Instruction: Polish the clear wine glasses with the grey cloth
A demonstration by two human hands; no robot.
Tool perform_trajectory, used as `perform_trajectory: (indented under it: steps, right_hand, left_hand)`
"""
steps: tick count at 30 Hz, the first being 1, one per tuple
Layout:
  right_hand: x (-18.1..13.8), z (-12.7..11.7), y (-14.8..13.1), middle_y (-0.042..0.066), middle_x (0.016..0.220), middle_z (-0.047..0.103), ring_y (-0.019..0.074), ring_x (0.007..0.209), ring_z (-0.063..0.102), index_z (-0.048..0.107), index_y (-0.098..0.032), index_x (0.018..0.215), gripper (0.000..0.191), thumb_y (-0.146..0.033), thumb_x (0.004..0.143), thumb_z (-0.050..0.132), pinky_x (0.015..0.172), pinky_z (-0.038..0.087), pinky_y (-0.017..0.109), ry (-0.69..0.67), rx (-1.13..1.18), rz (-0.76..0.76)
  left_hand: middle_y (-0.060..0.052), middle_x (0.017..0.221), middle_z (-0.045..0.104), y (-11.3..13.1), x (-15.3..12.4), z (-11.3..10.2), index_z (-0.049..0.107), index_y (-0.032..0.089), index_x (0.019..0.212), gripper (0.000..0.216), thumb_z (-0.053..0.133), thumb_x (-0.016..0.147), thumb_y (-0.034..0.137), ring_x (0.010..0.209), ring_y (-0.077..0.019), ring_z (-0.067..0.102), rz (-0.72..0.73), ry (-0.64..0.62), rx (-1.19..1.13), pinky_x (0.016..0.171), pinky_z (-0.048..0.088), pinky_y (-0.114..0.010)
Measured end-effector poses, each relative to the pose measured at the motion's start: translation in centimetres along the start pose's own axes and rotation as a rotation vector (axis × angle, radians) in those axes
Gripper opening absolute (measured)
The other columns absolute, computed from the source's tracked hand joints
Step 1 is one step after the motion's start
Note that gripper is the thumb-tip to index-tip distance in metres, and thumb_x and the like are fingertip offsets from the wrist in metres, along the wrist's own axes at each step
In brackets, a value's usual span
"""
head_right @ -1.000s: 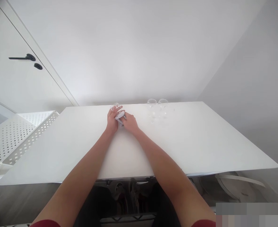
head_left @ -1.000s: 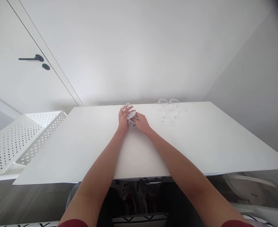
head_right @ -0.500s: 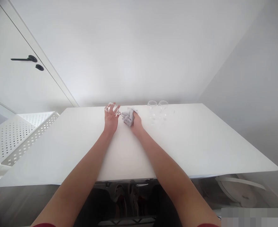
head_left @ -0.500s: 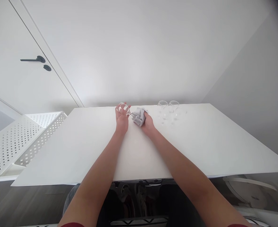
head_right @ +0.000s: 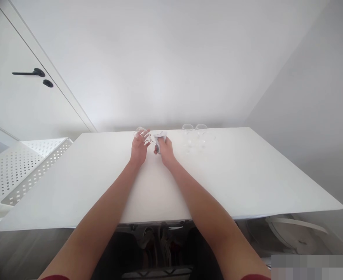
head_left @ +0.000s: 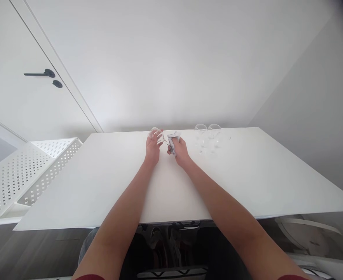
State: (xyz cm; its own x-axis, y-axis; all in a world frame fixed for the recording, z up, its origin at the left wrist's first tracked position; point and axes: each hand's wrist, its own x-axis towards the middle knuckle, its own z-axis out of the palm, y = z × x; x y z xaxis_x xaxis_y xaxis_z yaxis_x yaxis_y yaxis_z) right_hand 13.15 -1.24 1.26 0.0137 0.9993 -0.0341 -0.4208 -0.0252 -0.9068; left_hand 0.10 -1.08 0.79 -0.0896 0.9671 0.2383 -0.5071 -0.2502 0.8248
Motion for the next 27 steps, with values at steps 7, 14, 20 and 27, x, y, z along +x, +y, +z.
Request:
perform_trajectory:
  steps: [7,14,20,27]
  right_hand:
    - [0.7,-0.8,0.0,0.003,0.088,0.067,0.0138,0.068,0.062,0.061,-0.024,0.091,0.033,-0.057,0.093,0.060,0.056,0.051,0.026,0.049,0.080,-0.074]
    - [0.6,-0.6,-0.5,0.004,0.096,0.072,0.0194,0.082,0.070,0.062,-0.028,0.106,0.040,-0.064,0.096,0.050,0.062,0.053,0.029,-0.074,0.168,0.038]
    - [0.3,-0.8,-0.4,0.002,0.074,0.064,0.0121,0.048,0.052,0.061,-0.022,0.090,0.027,-0.049,0.091,0.064,0.041,0.033,0.025,0.087,-0.005,0.104]
    - [0.2,-0.8,-1.0,-0.002,0.062,0.055,0.0081,0.040,0.036,0.056,-0.022,0.086,0.032,-0.053,0.094,0.053,0.037,0.022,0.023,-0.259,0.234,0.295]
  left_hand:
    - [-0.014,0.135,0.068,-0.3,0.4,-0.1,0.061,0.025,0.118,0.045,0.078,0.085,0.052,0.118,-0.0296,0.071,0.012,-0.003,-0.098,0.098,0.051,-0.041]
    - [-0.012,0.149,0.059,0.3,-0.2,0.5,0.055,0.032,0.127,0.051,0.080,0.086,0.049,0.129,-0.0296,0.066,0.039,-0.043,-0.161,0.106,0.048,-0.043]
    - [-0.012,0.143,0.063,0.0,-0.7,1.3,0.055,0.031,0.131,0.053,0.079,0.087,0.049,0.132,-0.0326,0.064,-0.012,-0.124,-0.116,0.108,0.047,-0.045]
    - [-0.013,0.145,0.061,0.3,-0.1,0.6,0.059,0.028,0.120,0.051,0.074,0.086,0.062,0.128,-0.0340,0.066,-0.023,-0.116,-0.147,0.104,0.050,-0.045]
